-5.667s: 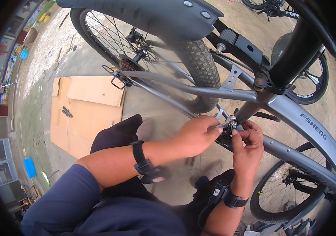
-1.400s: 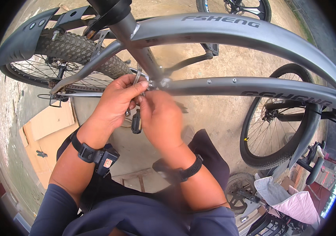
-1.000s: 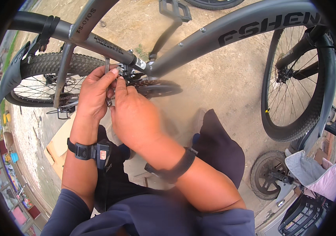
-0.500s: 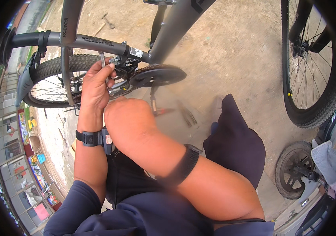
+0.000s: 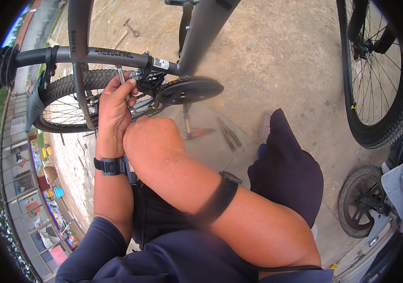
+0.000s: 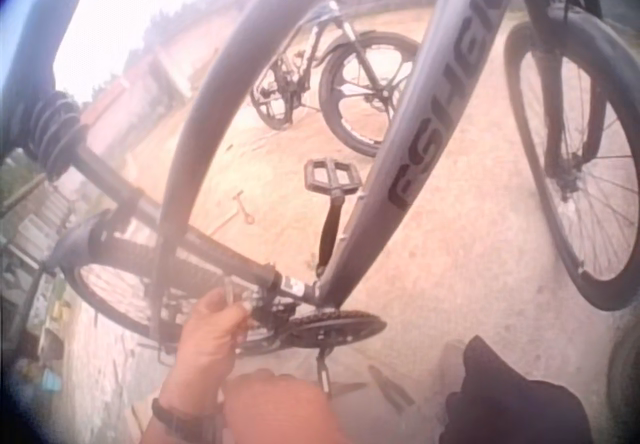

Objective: The person uses a wrench to tighten a bolt on a bicycle frame while crouching on the ground.

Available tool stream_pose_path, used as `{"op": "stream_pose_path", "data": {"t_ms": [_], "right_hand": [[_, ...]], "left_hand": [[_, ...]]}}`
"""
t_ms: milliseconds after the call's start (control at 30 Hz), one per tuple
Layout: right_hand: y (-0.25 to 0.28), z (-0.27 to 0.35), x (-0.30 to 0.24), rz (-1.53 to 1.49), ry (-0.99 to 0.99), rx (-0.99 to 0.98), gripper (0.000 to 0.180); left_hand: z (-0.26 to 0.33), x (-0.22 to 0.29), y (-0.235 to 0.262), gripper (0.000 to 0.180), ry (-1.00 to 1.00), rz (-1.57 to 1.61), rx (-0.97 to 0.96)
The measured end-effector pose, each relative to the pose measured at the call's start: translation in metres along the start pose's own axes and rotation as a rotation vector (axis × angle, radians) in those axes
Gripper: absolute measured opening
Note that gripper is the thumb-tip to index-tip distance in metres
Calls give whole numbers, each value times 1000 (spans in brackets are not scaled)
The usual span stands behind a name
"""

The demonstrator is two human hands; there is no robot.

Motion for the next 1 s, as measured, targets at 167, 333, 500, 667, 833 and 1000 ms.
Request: {"op": "stream_pose_path", "data": {"t_ms": [167,333,500,667,833,1000], "right_hand": [[-1,0,1,-9,12,9,16],[-1,0,-1,-4,20,28,15],[-2,0,1,-18,12,30,13],[-4,-1,0,-22,18,-4,10],[-7,-2,1,-31,21,-35,10],[-7,-2,1,-24,15,-53,10]], "left_hand": [[1,0,0,23,12,-2,-7],[2,1,0,22,22,2,-12],[2,0,-1,21,17,17,-23],[1,-1,0,22,22,29,-15],[1,-1,1,21,20,30,-14],[2,-1,-1,21,24,31,-11]]}}
Point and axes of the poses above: each hand's wrist, its own z-axis away from the middle knuckle, its own y-axis out of the back of the hand, x = y × z, the point moved 4 cm from there along -z, towards the middle knuckle, and after that the axes turned 8 degrees about -z, right-handed, at the moved point
